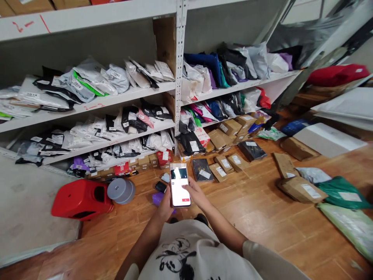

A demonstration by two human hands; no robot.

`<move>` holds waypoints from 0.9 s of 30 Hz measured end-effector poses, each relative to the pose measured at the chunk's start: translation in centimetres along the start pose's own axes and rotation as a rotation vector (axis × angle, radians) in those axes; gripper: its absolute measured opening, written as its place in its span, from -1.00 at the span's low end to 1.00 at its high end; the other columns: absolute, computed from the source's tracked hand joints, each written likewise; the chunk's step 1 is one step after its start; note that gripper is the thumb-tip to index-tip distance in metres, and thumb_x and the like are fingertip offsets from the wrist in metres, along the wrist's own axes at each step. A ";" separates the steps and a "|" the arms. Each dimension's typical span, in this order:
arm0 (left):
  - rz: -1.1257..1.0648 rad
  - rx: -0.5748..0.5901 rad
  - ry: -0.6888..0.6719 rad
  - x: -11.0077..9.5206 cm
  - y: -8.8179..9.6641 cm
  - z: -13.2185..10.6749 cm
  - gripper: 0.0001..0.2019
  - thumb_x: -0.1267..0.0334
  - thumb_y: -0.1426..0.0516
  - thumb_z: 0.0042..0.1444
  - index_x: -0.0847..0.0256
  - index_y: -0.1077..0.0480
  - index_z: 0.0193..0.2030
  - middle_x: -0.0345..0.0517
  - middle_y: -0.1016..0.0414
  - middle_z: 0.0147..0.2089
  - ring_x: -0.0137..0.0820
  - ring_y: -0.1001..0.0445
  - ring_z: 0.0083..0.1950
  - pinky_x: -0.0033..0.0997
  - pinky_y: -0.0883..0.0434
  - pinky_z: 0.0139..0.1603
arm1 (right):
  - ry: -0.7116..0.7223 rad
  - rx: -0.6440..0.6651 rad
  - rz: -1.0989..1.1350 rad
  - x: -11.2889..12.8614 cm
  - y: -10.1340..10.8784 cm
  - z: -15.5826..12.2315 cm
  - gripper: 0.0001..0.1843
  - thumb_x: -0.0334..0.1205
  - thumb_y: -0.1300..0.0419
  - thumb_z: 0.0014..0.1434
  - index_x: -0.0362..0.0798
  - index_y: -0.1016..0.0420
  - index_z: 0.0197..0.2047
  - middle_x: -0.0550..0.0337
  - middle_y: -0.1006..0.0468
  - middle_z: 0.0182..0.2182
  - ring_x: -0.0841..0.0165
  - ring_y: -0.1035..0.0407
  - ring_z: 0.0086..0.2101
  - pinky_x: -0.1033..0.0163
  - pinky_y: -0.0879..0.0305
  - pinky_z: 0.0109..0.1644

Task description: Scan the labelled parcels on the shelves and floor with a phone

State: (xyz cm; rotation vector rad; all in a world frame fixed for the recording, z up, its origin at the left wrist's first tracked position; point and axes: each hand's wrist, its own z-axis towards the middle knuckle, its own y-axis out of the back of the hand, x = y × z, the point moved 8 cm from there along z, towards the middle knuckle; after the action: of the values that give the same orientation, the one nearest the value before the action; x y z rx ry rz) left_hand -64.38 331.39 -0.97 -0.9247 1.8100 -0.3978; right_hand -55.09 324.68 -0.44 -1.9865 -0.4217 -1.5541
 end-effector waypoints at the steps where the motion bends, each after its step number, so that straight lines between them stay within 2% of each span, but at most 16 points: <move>1: -0.005 -0.004 0.006 0.1 0.1 0.1 -0.16 -0.32 -0.17 -0.06 0.08 -0.18 0.30 0.05 -0.45 0.16 -0.14 -0.55 -0.08 -0.37 -0.52 -0.43 | -0.005 -0.016 0.003 0.0 -0.1 0.1 -0.76 -0.17 -0.18 -0.02 -0.04 -0.43 -0.24 0.28 -0.50 -0.46 0.35 -0.34 -0.48 0.26 -0.26 -0.38; 3: -0.013 -0.006 0.009 0.2 0.2 0.2 -0.15 -0.32 -0.19 -0.08 0.07 -0.18 0.30 0.03 -0.44 0.18 -0.14 -0.55 -0.09 -0.38 -0.52 -0.47 | -0.006 -0.037 0.006 0.2 -0.5 0.3 -0.76 -0.14 -0.13 0.00 -0.04 -0.41 -0.25 0.28 -0.48 -0.48 0.36 -0.31 -0.51 0.26 -0.25 -0.41; 6: -0.029 0.001 -0.026 0.0 0.2 0.3 -0.17 -0.28 -0.19 -0.06 0.10 -0.20 0.29 0.04 -0.43 0.19 -0.11 -0.54 -0.04 -0.37 -0.53 -0.48 | 0.010 -0.074 -0.016 0.5 -0.9 0.3 -0.71 -0.19 -0.18 -0.07 -0.03 -0.40 -0.21 0.27 -0.51 -0.43 0.33 -0.34 -0.46 0.25 -0.27 -0.37; 11: -0.080 0.001 -0.047 -0.4 0.3 0.4 -0.31 -0.16 -0.13 0.11 0.11 -0.20 0.31 0.04 -0.42 0.21 -0.12 -0.50 0.07 -0.31 -0.57 -0.29 | 0.041 -0.134 -0.063 0.7 -0.9 0.4 -0.69 -0.22 -0.24 -0.10 -0.03 -0.41 -0.21 0.20 -0.54 -0.34 0.25 -0.40 -0.32 0.18 -0.31 -0.22; 14: -0.094 -0.004 -0.025 -0.3 0.4 0.5 -0.31 -0.15 -0.11 0.14 0.09 -0.13 0.35 0.03 -0.43 0.20 -0.12 -0.49 0.08 -0.28 -0.58 -0.27 | 0.043 -0.144 -0.063 0.6 -0.9 0.6 -0.68 -0.21 -0.24 -0.10 -0.03 -0.42 -0.20 0.18 -0.56 -0.31 0.23 -0.40 -0.29 0.17 -0.31 -0.19; 18: -0.090 0.002 -0.004 -0.5 0.4 0.5 -0.32 -0.15 -0.08 0.16 0.10 -0.13 0.35 0.04 -0.46 0.16 -0.11 -0.51 0.05 -0.28 -0.58 -0.33 | 0.011 -0.098 -0.020 0.1 -1.1 0.8 -0.67 -0.16 -0.18 -0.06 -0.01 -0.41 -0.16 0.18 -0.57 -0.30 0.24 -0.41 -0.34 0.19 -0.32 -0.26; 22: -0.089 0.015 -0.039 -1.2 0.3 0.7 -0.36 -0.15 -0.11 0.14 0.11 -0.22 0.28 0.03 -0.45 0.17 -0.11 -0.51 0.04 -0.25 -0.58 -0.29 | -0.029 -0.036 0.011 -0.5 -1.0 1.2 -0.68 -0.13 -0.10 -0.04 -0.01 -0.44 -0.19 0.20 -0.57 -0.39 0.25 -0.39 -0.42 0.18 -0.30 -0.32; 24: -0.093 0.027 -0.050 -1.4 0.3 0.9 -0.38 -0.15 -0.12 0.13 0.12 -0.25 0.26 0.02 -0.44 0.18 -0.09 -0.49 0.07 -0.20 -0.58 -0.25 | -0.037 -0.008 0.013 -0.6 -0.6 1.4 -0.69 -0.13 -0.08 -0.04 -0.02 -0.47 -0.22 0.19 -0.58 -0.40 0.22 -0.41 -0.39 0.15 -0.31 -0.27; 27: -0.121 0.036 -0.044 -1.4 0.2 1.4 -0.36 -0.14 -0.11 0.14 0.14 -0.23 0.28 0.04 -0.45 0.17 -0.06 -0.45 0.12 -0.13 -0.56 -0.17 | -0.044 0.044 0.008 -0.6 0.1 1.6 -0.65 -0.16 -0.11 -0.08 -0.04 -0.52 -0.21 0.16 -0.62 -0.30 0.17 -0.43 -0.27 0.11 -0.31 -0.13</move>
State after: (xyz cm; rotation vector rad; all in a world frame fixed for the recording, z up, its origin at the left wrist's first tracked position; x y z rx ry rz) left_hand -62.92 332.76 -0.79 -1.0136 1.7073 -0.4809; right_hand -53.94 325.63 -1.32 -1.9891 -0.4608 -1.4861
